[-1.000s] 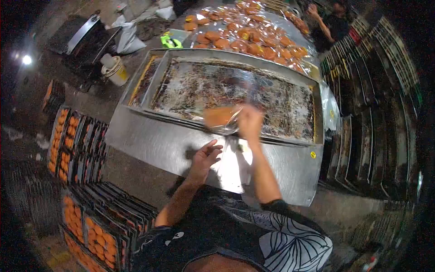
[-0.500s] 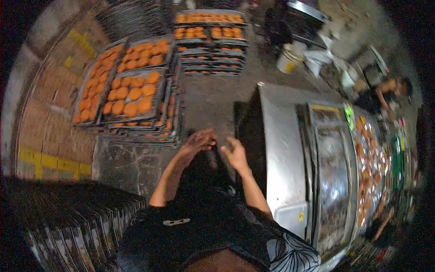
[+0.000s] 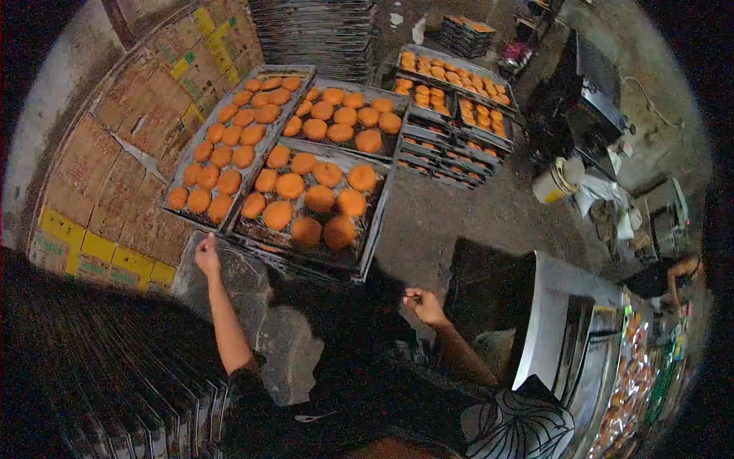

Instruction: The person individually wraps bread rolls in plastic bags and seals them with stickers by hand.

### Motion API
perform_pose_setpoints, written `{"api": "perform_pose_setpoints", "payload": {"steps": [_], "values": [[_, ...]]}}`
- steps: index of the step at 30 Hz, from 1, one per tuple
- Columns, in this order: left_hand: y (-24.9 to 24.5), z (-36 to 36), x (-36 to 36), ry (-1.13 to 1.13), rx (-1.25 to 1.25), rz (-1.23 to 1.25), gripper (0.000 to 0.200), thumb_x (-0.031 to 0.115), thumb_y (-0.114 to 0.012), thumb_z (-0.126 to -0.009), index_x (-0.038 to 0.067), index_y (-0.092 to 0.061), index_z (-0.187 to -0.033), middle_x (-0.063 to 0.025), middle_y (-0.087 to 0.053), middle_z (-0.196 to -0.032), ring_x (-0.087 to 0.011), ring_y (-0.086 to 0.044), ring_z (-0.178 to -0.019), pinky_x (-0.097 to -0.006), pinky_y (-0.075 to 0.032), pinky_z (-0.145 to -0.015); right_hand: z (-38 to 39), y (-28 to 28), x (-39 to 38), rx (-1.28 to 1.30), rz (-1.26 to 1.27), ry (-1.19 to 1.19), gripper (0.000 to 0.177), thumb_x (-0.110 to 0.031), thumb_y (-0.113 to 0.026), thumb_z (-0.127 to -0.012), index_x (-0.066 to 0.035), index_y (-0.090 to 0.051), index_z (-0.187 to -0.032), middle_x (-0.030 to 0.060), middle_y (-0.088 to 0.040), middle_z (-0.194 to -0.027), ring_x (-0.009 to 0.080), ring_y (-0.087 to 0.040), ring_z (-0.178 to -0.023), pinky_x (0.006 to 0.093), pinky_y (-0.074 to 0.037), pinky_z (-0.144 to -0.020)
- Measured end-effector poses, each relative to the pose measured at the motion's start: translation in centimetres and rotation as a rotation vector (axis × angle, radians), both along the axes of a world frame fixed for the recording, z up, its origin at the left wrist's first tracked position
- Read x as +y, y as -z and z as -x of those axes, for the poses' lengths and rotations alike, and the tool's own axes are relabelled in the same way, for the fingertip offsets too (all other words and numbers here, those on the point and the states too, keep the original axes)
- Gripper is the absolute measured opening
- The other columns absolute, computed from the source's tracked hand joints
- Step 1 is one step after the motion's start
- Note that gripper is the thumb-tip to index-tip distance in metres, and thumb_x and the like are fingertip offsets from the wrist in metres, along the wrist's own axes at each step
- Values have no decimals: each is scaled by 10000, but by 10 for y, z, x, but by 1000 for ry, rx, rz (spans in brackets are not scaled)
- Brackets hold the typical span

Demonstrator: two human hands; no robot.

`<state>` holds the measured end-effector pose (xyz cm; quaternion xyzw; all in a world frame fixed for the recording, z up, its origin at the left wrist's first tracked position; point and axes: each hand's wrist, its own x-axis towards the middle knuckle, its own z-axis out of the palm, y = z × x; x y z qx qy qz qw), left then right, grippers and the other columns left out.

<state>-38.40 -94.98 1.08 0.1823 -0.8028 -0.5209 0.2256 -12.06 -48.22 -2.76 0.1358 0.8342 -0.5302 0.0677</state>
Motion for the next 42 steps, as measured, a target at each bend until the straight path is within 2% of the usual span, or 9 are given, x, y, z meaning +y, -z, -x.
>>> {"api": "perform_pose_setpoints", "payload": {"steps": [5,10,15,18,21,27,31,37,42], "values": [[63,96,-59,-119,-412,296,654,596,-603,-605,-47,-522,-694,-170,-524,-641,-288,-484,-528,-426,-377,-537,60,20,41,-39,96,0,387,-239,-595,-774,55,-519,-1014,112,-587,-911,155,-549,-852,276,-426,-753],[110,100,-57,-438,-402,397,332,259,-502,-703,-62,-553,-773,-264,-553,-735,-382,-534,-652,-433,-409,-634,175,28,73,136,45,-55,285,-210,-571,-792,54,-535,-892,90,-579,-829,120,-537,-783,254,-435,-684],[78,11,4,-227,-262,342,266,135,-430,-758,-71,-527,-895,-232,-555,-864,-344,-516,-780,-385,-387,-717,344,-26,5,516,-71,-392,108,-113,-543,-770,-33,-559,-841,112,-556,-843,201,-520,-739,286,-413,-685],[50,-81,41,-290,-153,148,270,102,-440,-754,-88,-513,-931,-168,-569,-879,-281,-499,-760,-345,-387,-736,367,-77,-32,248,502,-306,138,-110,-525,-766,-5,-554,-851,135,-508,-1033,220,-483,-897,316,-392,-749],[65,-179,0,-212,-353,-117,283,167,-489,-758,-84,-522,-884,-139,-565,-772,-214,-498,-653,-328,-412,-637,387,-76,-75,116,464,-220,165,-111,-528,-742,-4,-548,-866,134,-519,-1000,220,-491,-875,320,-396,-738],[151,-320,-167,-342,-654,228,469,345,-530,-747,-40,-517,-1014,-172,-573,-900,-246,-552,-715,-381,-445,-623,357,-43,-148,-109,295,155,230,-112,-534,-694,-2,-537,-896,133,-542,-934,220,-507,-829,328,-402,-717],[106,-323,-201,-344,-484,-62,370,271,-532,-740,-10,-526,-982,-147,-563,-845,-215,-535,-702,-339,-439,-614,312,-48,-160,-175,260,350,278,-114,-538,-662,-1,-529,-916,132,-557,-890,220,-518,-799,333,-406,-702],[72,-262,-181,-102,-566,-39,297,236,-519,-743,-4,-517,-919,-128,-548,-795,-202,-522,-675,-321,-431,-591,203,-153,-100,-53,291,683,161,-85,-549,-552,13,-554,-680,79,-539,-599,172,-484,-562,300,-391,-549],[74,-153,-89,266,-495,57,238,207,-508,-746,1,-510,-866,-112,-536,-753,-192,-512,-653,-307,-424,-571,86,-145,37,112,351,984,142,-72,-535,-546,16,-567,-652,78,-552,-585,165,-494,-539,290,-395,-529]]}}
